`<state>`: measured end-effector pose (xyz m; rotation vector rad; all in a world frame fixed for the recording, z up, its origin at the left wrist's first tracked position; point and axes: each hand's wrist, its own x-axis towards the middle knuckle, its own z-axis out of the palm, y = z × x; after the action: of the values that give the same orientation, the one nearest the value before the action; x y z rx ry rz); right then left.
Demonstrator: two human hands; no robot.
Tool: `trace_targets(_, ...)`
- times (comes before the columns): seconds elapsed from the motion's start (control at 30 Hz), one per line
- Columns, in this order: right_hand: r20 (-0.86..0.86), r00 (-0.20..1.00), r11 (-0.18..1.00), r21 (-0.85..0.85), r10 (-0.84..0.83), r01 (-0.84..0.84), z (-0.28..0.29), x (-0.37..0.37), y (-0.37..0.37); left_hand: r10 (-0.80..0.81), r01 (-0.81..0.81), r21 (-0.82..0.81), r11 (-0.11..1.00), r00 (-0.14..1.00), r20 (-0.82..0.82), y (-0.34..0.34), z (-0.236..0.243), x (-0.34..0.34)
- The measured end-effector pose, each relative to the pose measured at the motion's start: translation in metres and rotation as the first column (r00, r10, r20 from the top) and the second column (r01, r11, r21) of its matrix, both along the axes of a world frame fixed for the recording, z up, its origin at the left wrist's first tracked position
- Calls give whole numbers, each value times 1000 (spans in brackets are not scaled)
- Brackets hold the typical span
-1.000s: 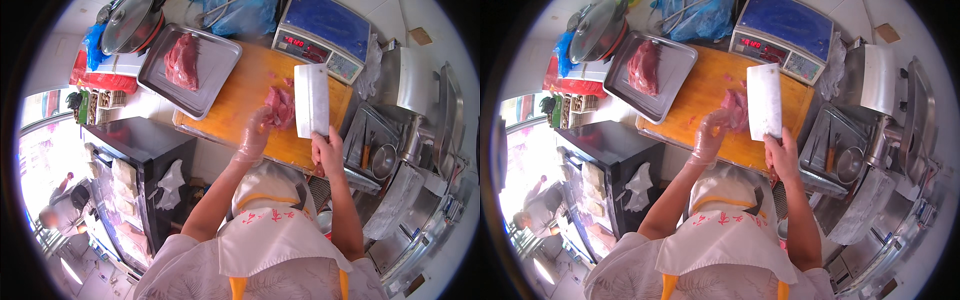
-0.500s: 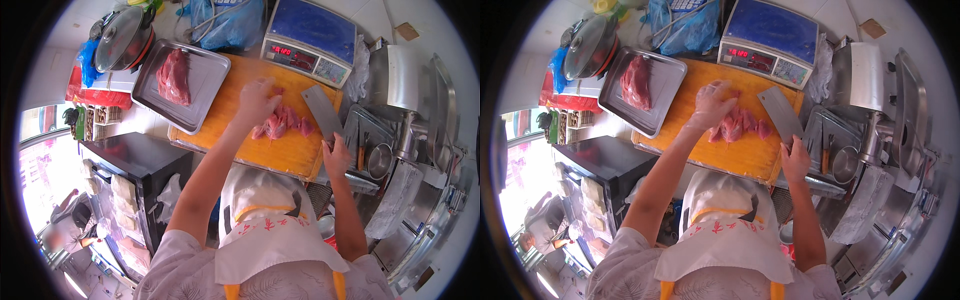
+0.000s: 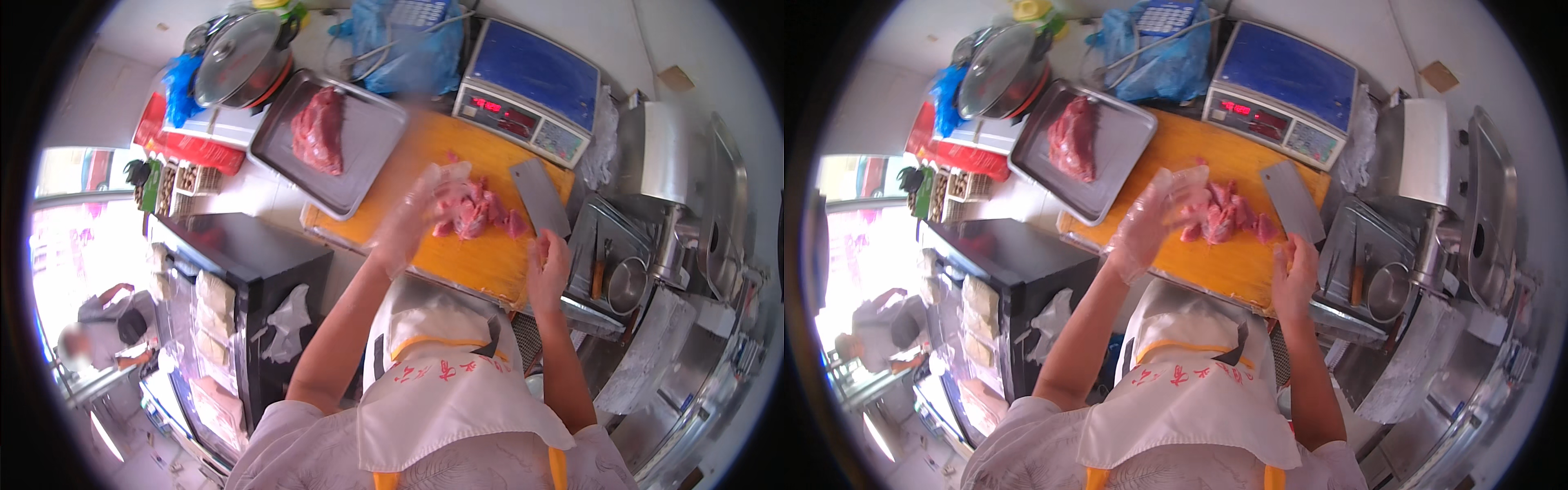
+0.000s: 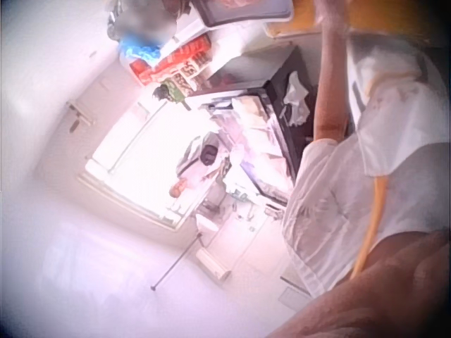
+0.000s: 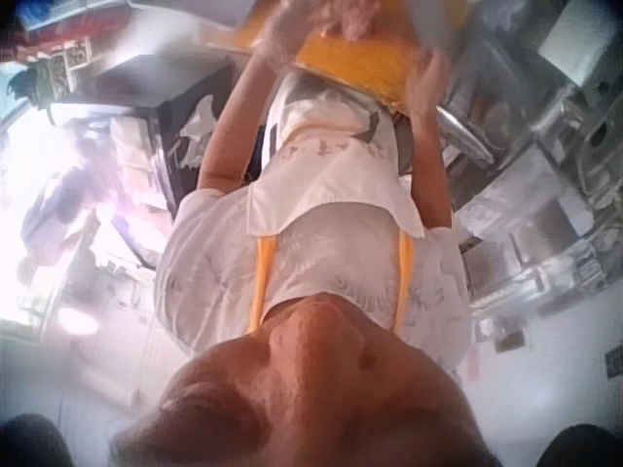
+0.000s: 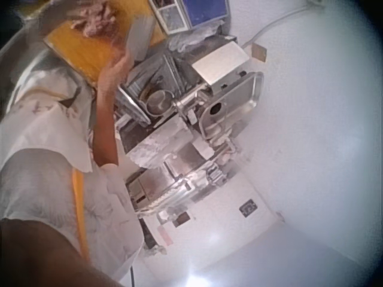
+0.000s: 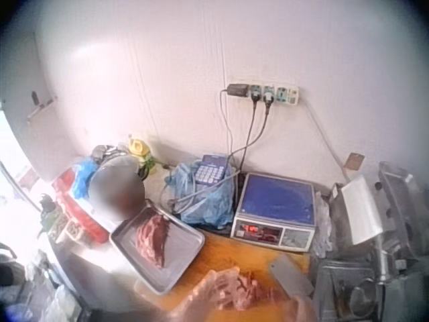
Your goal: The person retrieves a piece of meat from a refrigerated display case, weighs it, and cuts it into smaller pieces on a cutting board using a cleaver. The person then places the cut meat into a plastic bag.
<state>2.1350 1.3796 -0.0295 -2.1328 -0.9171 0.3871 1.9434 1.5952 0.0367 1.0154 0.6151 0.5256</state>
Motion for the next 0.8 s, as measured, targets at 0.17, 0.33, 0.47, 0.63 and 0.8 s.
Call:
trace_targets(0.17,-566,783,942,329,258,-73,59,-65,75,123,131,-648,750,935,332,-61,15,-55)
trace_targets(0.33,-225,843,868,226,488,-443,40,-129,87,312,-42,-711,702,915,254,-116,34,-112)
trace_targets(0.47,-183,856,875,129,484,-467,39,-156,77,423,-200,-629,751,878,225,-158,8,-172)
trace_targets(0.63,-503,829,966,197,245,-166,64,-113,80,551,-315,-683,659,820,154,-174,-1,-240)
trace_targets(0.8,-485,865,774,497,-125,391,119,41,85,446,-494,-429,756,869,-214,-170,-52,-281)
